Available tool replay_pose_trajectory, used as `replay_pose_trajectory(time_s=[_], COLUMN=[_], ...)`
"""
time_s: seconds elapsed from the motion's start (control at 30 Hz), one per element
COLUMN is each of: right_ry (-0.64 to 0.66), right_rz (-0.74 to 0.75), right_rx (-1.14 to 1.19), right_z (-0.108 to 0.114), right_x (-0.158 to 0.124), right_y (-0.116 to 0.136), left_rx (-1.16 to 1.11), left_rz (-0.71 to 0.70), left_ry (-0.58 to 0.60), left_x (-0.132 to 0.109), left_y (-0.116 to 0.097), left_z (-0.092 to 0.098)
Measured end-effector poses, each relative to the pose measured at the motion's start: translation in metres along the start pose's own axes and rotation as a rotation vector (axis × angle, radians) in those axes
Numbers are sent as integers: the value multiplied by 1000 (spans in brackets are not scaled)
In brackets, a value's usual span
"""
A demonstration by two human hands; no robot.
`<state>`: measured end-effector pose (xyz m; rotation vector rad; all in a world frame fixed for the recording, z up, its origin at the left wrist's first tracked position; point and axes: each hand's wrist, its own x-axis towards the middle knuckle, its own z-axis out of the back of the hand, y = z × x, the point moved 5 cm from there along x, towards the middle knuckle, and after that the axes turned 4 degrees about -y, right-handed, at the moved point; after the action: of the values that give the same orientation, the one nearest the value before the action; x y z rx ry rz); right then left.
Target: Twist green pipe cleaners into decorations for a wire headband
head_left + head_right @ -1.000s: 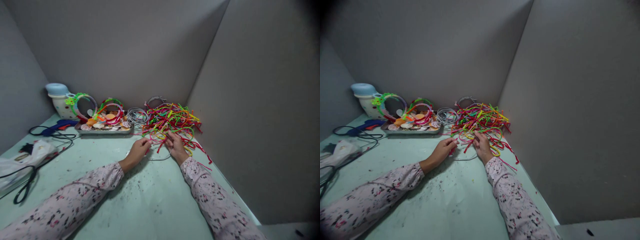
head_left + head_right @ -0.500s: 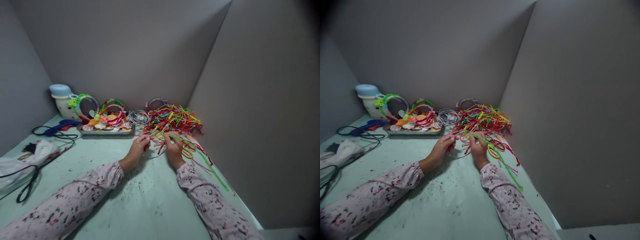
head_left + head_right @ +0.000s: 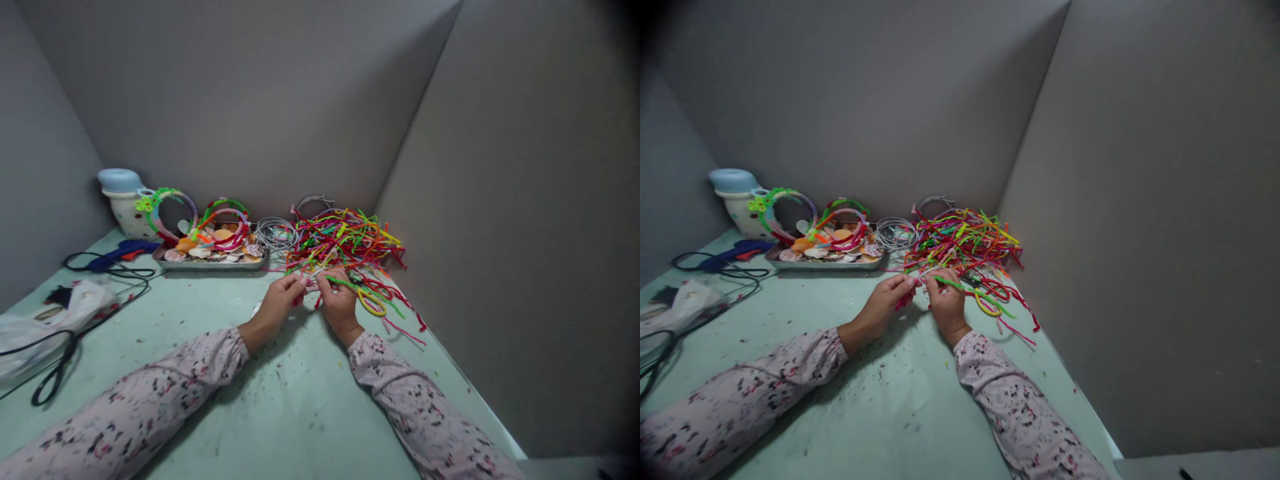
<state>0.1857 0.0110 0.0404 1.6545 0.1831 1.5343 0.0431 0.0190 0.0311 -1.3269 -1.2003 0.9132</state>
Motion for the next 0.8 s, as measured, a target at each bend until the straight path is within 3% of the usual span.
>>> replay_pose_trajectory(time_s=[0.43, 0.8], right_ry=[44, 107], right_rz=[10, 64], right_rx=[24, -39], right_z=[-3, -5], right_x=[-2, -3], right_y=[5, 11], left_rx=[-56, -71], left_rz=[9, -2], left_ry=[25, -70], left_x=[1, 2], left_y=[2, -5], left_z=[-1, 3])
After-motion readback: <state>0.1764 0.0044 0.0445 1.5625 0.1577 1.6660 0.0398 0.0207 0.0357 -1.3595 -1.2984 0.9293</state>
